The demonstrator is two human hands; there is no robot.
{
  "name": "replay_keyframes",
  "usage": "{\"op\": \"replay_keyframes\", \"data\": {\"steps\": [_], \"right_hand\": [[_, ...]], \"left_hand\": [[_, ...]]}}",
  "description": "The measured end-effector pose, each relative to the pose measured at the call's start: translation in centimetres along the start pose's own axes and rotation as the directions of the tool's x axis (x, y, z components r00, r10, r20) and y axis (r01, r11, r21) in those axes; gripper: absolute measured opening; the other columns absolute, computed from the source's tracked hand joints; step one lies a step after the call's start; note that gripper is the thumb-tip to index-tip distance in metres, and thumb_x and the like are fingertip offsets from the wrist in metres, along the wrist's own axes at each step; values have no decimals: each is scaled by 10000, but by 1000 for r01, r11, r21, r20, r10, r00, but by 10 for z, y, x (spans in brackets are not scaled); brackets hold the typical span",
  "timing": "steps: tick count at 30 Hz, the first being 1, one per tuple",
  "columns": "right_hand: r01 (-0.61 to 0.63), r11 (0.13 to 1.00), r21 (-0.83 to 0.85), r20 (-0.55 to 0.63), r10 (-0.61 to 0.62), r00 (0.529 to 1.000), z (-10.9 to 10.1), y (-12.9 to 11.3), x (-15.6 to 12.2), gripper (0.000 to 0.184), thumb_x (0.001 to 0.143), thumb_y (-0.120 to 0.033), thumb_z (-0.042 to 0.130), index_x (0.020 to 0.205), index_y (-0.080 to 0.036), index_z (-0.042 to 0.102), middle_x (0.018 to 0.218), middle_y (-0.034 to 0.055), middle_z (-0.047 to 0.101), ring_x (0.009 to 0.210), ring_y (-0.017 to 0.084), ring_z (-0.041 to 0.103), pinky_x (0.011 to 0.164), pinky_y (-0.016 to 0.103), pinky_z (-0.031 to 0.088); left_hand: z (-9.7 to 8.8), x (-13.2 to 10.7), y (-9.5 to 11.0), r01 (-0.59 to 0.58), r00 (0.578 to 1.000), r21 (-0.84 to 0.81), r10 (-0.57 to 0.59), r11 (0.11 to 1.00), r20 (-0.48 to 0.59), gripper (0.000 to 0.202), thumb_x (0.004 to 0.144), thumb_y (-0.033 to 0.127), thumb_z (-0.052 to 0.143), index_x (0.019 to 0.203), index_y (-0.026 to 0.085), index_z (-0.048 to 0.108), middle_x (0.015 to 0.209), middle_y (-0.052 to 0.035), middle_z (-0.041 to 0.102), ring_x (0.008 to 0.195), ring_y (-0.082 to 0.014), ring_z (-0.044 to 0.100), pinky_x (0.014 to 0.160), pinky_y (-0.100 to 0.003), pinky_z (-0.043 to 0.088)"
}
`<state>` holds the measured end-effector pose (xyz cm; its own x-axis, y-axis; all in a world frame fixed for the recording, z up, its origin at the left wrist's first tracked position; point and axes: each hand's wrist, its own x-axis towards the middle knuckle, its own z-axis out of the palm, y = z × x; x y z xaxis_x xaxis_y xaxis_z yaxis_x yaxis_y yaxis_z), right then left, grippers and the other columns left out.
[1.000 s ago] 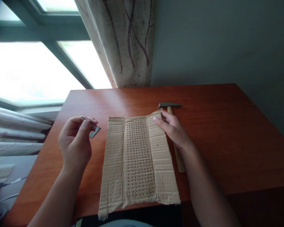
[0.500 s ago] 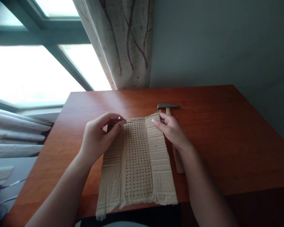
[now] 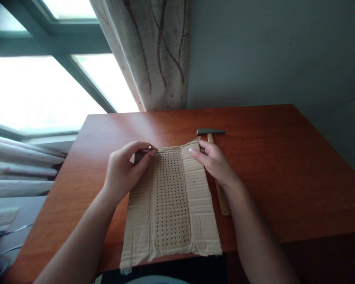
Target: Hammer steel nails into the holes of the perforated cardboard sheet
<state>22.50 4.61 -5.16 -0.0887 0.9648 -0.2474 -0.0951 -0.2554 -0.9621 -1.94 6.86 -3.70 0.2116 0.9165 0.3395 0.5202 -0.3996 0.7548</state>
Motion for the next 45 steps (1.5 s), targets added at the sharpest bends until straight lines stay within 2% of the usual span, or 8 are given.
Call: {"op": "replay_keyframes", "data": {"steps": [8, 12, 17, 23, 29, 35, 45], "right_hand": [[-2, 999, 38, 23, 1, 1000, 2, -3, 0, 257, 818, -429, 754, 954, -214, 713, 888, 36, 760, 804, 203, 705, 731, 318, 543], [37, 999, 4, 18, -38, 999, 2, -2, 1, 259, 811, -432, 758, 940, -215, 702, 894, 29, 756, 810, 199, 698, 757, 326, 542], [34, 999, -37, 34, -33, 999, 2, -1, 2, 269, 808, -455, 757, 902, -215, 680, 883, 18, 747, 800, 187, 684, 747, 315, 528], [41, 998, -57, 33, -39, 999, 4, -1, 3, 263, 815, -442, 743, 924, -211, 682, 890, 25, 750, 842, 198, 688, 762, 316, 526], [59, 996, -69, 46, -56, 997, 3, -1, 4, 231, 843, -392, 715, 960, -195, 684, 912, 31, 753, 841, 180, 684, 747, 290, 518], [69, 993, -92, 41, -66, 997, 4, -3, 3, 212, 851, -373, 696, 948, -186, 674, 918, 36, 752, 840, 179, 683, 744, 288, 519], [76, 992, -101, 48, -71, 996, 3, 0, 3, 227, 853, -392, 695, 962, -195, 670, 916, 33, 752, 813, 175, 686, 742, 290, 528]], "left_hand": [[-6, 11, 23, -40, 999, -9, 40, 999, 0, 63, 860, 270, 687, 864, 226, 731, 850, -19, 761, 810, -198, 694, 806, -300, 511], [-1, 16, 29, -73, 995, 18, 72, 997, 65, 76, 880, 264, 661, 862, 215, 716, 850, -24, 760, 791, -191, 692, 765, -291, 507], [7, 20, 30, -66, 982, -2, 66, 998, 178, 72, 877, 230, 644, 883, 205, 712, 851, -34, 766, 771, -191, 703, 711, -285, 500], [16, 28, 25, -64, 975, -28, 68, 998, 211, 85, 856, 163, 641, 888, 204, 709, 827, -17, 762, 739, -171, 707, 680, -264, 502], [21, 28, 19, -66, 974, -69, 80, 995, 212, 72, 873, 159, 639, 872, 198, 699, 819, -6, 761, 742, -153, 716, 693, -239, 526], [22, 26, 18, -115, 974, -25, 118, 993, 196, 60, 882, 155, 650, 895, 196, 692, 823, 14, 758, 731, -124, 708, 687, -212, 516], [22, 25, 18, -137, 972, 46, 125, 989, 199, 75, 884, 158, 649, 911, 207, 699, 827, 15, 763, 731, -134, 712, 675, -232, 505]]}}
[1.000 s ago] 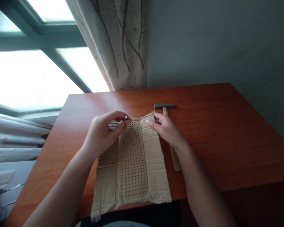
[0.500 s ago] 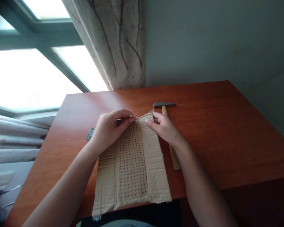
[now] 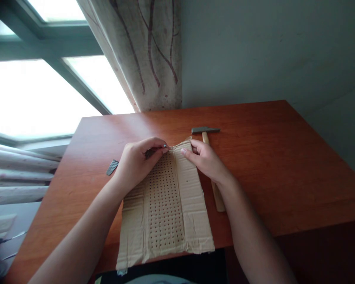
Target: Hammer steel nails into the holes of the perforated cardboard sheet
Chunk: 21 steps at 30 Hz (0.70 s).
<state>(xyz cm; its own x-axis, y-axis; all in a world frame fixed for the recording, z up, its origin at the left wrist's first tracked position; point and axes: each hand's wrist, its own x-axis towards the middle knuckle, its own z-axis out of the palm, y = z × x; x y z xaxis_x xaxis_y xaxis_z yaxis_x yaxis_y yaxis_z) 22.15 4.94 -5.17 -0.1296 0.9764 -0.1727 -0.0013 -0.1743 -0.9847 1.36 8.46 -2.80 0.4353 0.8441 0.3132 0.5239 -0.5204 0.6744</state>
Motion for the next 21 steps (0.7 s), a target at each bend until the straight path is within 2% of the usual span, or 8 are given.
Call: {"op": "replay_keyframes", "data": {"steps": [8, 15, 21], "right_hand": [[-7, 1000, 5, -1, 7, 1000, 0, -1, 0, 235, 843, -395, 705, 952, -190, 669, 908, 36, 753, 830, 180, 692, 740, 287, 531], [-23, 999, -25, -9, 23, 1000, -1, -1, 0, 287, 827, -447, 717, 956, -194, 670, 907, 43, 751, 863, 206, 694, 747, 305, 534], [-12, 1000, 4, -2, 12, 1000, 0, -1, 0, 300, 817, -462, 739, 946, -198, 675, 905, 35, 752, 834, 191, 690, 758, 304, 530]], "left_hand": [[0, 1, -1, 29, 998, 73, -33, 997, 45, 78, 880, 169, 656, 920, 221, 698, 856, 22, 780, 777, -162, 734, 695, -253, 512], [1, 0, -1, 13, 999, 45, -15, 999, 35, 94, 879, 162, 645, 921, 220, 706, 856, 13, 780, 775, -157, 731, 684, -249, 516], [2, 1, -3, 17, 999, -31, -16, 999, 34, 70, 880, 178, 652, 903, 208, 710, 833, 12, 767, 729, -136, 708, 671, -237, 503]]}}
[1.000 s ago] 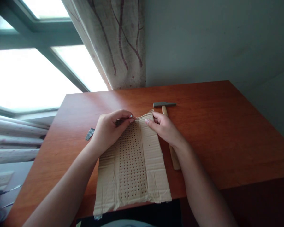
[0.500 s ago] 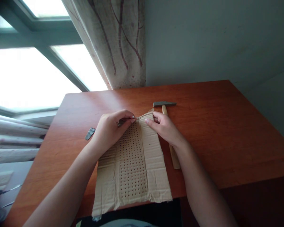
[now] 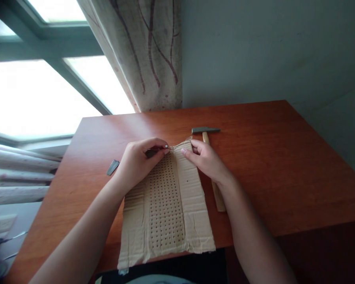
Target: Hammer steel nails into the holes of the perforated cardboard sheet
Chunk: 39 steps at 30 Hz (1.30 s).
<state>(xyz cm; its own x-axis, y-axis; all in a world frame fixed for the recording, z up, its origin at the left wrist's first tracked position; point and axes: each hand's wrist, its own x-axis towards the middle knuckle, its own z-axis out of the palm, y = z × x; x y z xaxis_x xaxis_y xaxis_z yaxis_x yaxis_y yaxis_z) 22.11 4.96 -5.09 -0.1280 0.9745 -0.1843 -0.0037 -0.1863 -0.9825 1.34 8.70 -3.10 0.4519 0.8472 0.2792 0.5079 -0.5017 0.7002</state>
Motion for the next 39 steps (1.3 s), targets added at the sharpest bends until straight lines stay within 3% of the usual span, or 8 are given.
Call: {"op": "replay_keyframes", "data": {"steps": [15, 18, 22, 25, 28, 30, 33, 39], "right_hand": [[13, 1000, -20, 26, -12, 1000, -2, 2, 0, 341, 855, -502, 693, 1013, -200, 681, 941, 38, 741, 833, 188, 683, 799, 314, 530], [36, 975, -217, -112, -61, 992, -17, 7, 3, 410, 923, -593, 544, 986, -207, 670, 798, 31, 691, 698, 179, 631, 659, 298, 491], [-194, 610, -768, -420, -251, 872, -41, 19, 9, 336, 901, -532, 571, 842, -206, 628, 758, 71, 678, 717, 223, 625, 653, 327, 435], [-359, 339, -869, -432, -167, 886, -48, 27, 12, 301, 871, -490, 595, 920, -196, 639, 921, 142, 723, 848, 298, 667, 693, 369, 442], [-406, 270, -873, -436, -62, 898, -49, 31, 14, 278, 844, -444, 610, 946, -189, 649, 934, 171, 726, 889, 328, 681, 707, 382, 447], [-414, 335, -847, -450, -35, 892, -52, 34, 17, 200, 805, -384, 639, 868, -194, 642, 873, 157, 718, 875, 324, 683, 714, 375, 446], [-354, 591, -724, -439, 1, 899, -60, 36, 20, 150, 751, -323, 677, 756, -200, 593, 794, 118, 692, 783, 283, 671, 683, 351, 450], [-92, 879, -468, -296, -58, 953, -55, 29, 15, 327, 832, -494, 676, 893, -211, 525, 675, -8, 611, 579, 153, 597, 574, 280, 475]], "left_hand": [[1, 0, 0, 0, 1000, 30, 1, 1000, -14, 92, 859, 161, 655, 902, 213, 717, 838, 10, 773, 724, -140, 711, 687, -245, 518], [1, 0, 0, -4, 1000, 28, 4, 1000, -16, 93, 854, 157, 653, 888, 214, 719, 839, 6, 775, 728, -146, 711, 684, -251, 523], [1, 1, -1, -2, 1000, 40, 2, 999, 0, 97, 855, 155, 654, 886, 219, 720, 854, 8, 779, 756, -153, 717, 692, -259, 519], [1, 1, -2, 6, 1000, 36, -6, 999, 5, 102, 856, 151, 655, 893, 220, 720, 871, 12, 781, 768, -151, 720, 710, -261, 517], [2, 1, -2, -5, 1000, 30, 5, 1000, -9, 107, 855, 142, 651, 898, 214, 718, 881, 5, 784, 781, -156, 725, 716, -263, 520], [2, 0, -2, -12, 1000, 28, 13, 1000, -14, 105, 857, 144, 648, 899, 210, 718, 876, -1, 785, 787, -162, 727, 709, -265, 522], [3, 0, -2, -12, 1000, 23, 12, 1000, -12, 104, 858, 153, 643, 902, 209, 720, 876, -9, 786, 792, -171, 728, 694, -266, 529], [4, 0, -2, -6, 1000, 22, 6, 1000, -11, 113, 856, 148, 639, 903, 211, 720, 891, -19, 785, 785, -172, 724, 680, -265, 533]]}}
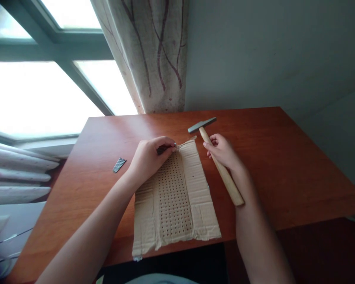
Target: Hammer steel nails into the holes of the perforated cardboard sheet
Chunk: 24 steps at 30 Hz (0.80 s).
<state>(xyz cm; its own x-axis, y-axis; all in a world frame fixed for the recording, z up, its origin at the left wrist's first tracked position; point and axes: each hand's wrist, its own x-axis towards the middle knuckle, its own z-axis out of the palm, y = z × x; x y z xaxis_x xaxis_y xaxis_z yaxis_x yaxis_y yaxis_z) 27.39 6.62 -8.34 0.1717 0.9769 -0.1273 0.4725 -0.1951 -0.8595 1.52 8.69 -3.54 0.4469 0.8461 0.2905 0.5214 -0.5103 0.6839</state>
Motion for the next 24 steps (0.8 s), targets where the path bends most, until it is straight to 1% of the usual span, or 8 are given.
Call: {"op": "replay_keyframes", "data": {"steps": [2, 5, 7, 9, 13, 17, 22, 24], "right_hand": [[122, 979, 161, -41, -116, 992, -2, -12, -11, 388, 826, -538, 703, 937, -223, 506, 680, -32, 582, 563, 141, 572, 549, 275, 470], [234, 952, 199, -78, -223, 972, -15, -37, -33, 372, 883, -526, 665, 1057, -258, 474, 733, -48, 586, 507, 122, 522, 480, 261, 423], [275, 958, 86, -26, -273, 962, -30, -54, -48, 291, 935, -512, 605, 1047, -261, 508, 768, -28, 609, 497, 111, 493, 475, 263, 405], [286, 951, -119, -28, -291, 956, -43, -70, -61, 263, 952, -507, 581, 1026, -255, 573, 715, -28, 582, 483, 110, 473, 477, 268, 400], [322, 867, -381, 80, -315, 946, -54, -88, -75, 264, 966, -483, 559, 1036, -245, 649, 691, -7, 633, 499, 133, 538, 514, 291, 431], [423, 782, -459, 107, -423, 900, -49, -92, -80, 318, 967, -424, 570, 1214, -247, 664, 756, 28, 711, 615, 192, 652, 616, 332, 495], [474, 713, -517, 113, -492, 863, -43, -93, -82, 312, 981, -373, 550, 1246, -256, 666, 1017, 81, 769, 848, 265, 729, 733, 385, 542], [482, 705, -521, 120, -498, 859, -43, -94, -83, 310, 978, -370, 556, 1248, -268, 667, 1042, 77, 771, 866, 273, 732, 744, 394, 548]], "left_hand": [[0, 0, 0, -1, 1000, -7, 1, 1000, -1, 114, 853, 146, 641, 902, 212, 720, 897, -22, 785, 781, -173, 723, 676, -265, 533], [0, 0, 1, -6, 1000, -27, 6, 1000, -5, 116, 860, 142, 628, 893, 209, 717, 900, -26, 783, 781, -174, 720, 690, -270, 539], [0, 1, 2, -8, 1000, -30, 8, 1000, -7, 119, 862, 136, 623, 891, 206, 715, 890, -26, 781, 774, -174, 717, 700, -275, 539], [0, 1, 2, -9, 1000, -22, 9, 1000, -9, 114, 865, 142, 626, 894, 204, 716, 883, -25, 780, 762, -175, 713, 691, -275, 530], [1, 2, 0, -15, 1000, 0, 15, 1000, -11, 105, 869, 159, 637, 899, 207, 725, 893, -21, 781, 737, -170, 699, 655, -270, 501], [2, 2, -2, -25, 1000, 9, 25, 1000, -9, 115, 868, 168, 636, 917, 213, 730, 877, -17, 777, 710, -162, 685, 635, -263, 487], [3, 2, -2, -27, 1000, 28, 27, 999, -9, 103, 861, 165, 637, 883, 215, 724, 867, -13, 775, 687, -155, 674, 623, -257, 477], [3, 2, -2, -25, 1000, 40, 25, 999, -5, 106, 861, 161, 636, 881, 217, 725, 864, -12, 774, 683, -155, 672, 617, -257, 473]]}}
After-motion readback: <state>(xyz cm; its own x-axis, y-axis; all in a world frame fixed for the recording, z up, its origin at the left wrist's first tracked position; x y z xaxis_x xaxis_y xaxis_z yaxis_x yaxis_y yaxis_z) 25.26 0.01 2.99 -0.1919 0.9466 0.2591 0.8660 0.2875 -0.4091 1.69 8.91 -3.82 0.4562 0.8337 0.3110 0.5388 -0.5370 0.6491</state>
